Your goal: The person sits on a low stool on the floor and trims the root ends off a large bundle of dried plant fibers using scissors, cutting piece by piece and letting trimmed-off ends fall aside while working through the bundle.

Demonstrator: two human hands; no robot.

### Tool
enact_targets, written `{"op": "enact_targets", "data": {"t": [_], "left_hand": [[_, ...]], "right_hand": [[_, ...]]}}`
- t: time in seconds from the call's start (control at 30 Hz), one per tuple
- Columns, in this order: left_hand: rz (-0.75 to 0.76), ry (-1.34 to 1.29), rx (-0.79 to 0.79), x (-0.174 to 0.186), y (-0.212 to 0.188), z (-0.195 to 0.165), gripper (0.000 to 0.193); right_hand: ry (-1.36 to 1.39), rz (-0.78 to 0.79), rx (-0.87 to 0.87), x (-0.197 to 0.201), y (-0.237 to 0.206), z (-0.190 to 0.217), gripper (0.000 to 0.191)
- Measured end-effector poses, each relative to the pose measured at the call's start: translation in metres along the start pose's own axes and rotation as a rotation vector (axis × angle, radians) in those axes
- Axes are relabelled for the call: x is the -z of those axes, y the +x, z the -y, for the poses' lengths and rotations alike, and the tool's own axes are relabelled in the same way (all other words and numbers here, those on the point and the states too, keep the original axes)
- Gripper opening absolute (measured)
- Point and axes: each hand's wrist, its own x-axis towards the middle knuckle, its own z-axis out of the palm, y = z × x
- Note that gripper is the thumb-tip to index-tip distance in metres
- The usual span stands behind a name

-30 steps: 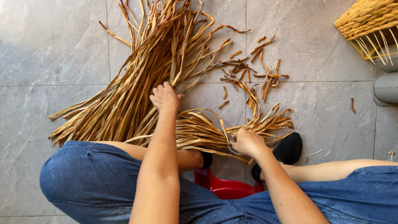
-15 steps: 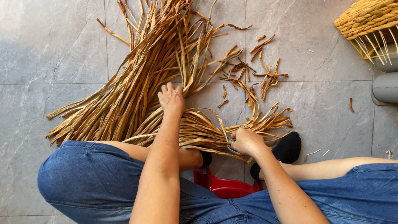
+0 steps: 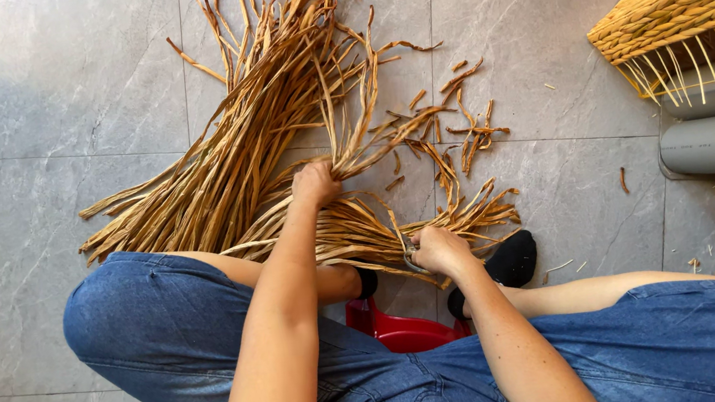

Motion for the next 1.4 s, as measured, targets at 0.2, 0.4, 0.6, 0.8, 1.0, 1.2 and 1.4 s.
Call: {"op": "enact_targets", "data": {"t": [0.2,0.4,0.6,0.8,1.0,1.2,1.4], "left_hand": [[0.311,-0.229,0.002,0.036,-0.001,-0.003,0.062],[0.431,-0.518,-0.031,0.049,-0.01,-0.005,0.045],[0.423,-0.132,-0.081,0.05,-0.02,-0.016,0.058],[0.352,-0.065,-0.104,0.047,-0.028,-0.022,0.06],[0.354,-0.274,-0.213,0.054,-0.031,-0.02,0.061],[0.337,-0.332,-0.198,0.055,-0.037,-0.027,0.054],[0.46,-0.882,-0.136,0.046,-0.034,-0.024,0.052]], "right_hand": [[0.003,-0.01,-0.006,0.005,-0.002,0.003,0.042],[0.011,-0.047,0.02,0.011,-0.007,0.004,0.05],[0.136,-0.12,0.029,0.023,-0.017,-0.002,0.049],[0.495,-0.396,0.268,0.024,-0.017,-0.008,0.047],[0.592,-0.337,0.315,0.025,-0.02,-0.002,0.05],[0.749,-0.409,0.471,0.021,-0.025,0.011,0.052],[0.61,-0.438,0.375,0.026,-0.025,-0.001,0.052]]}}
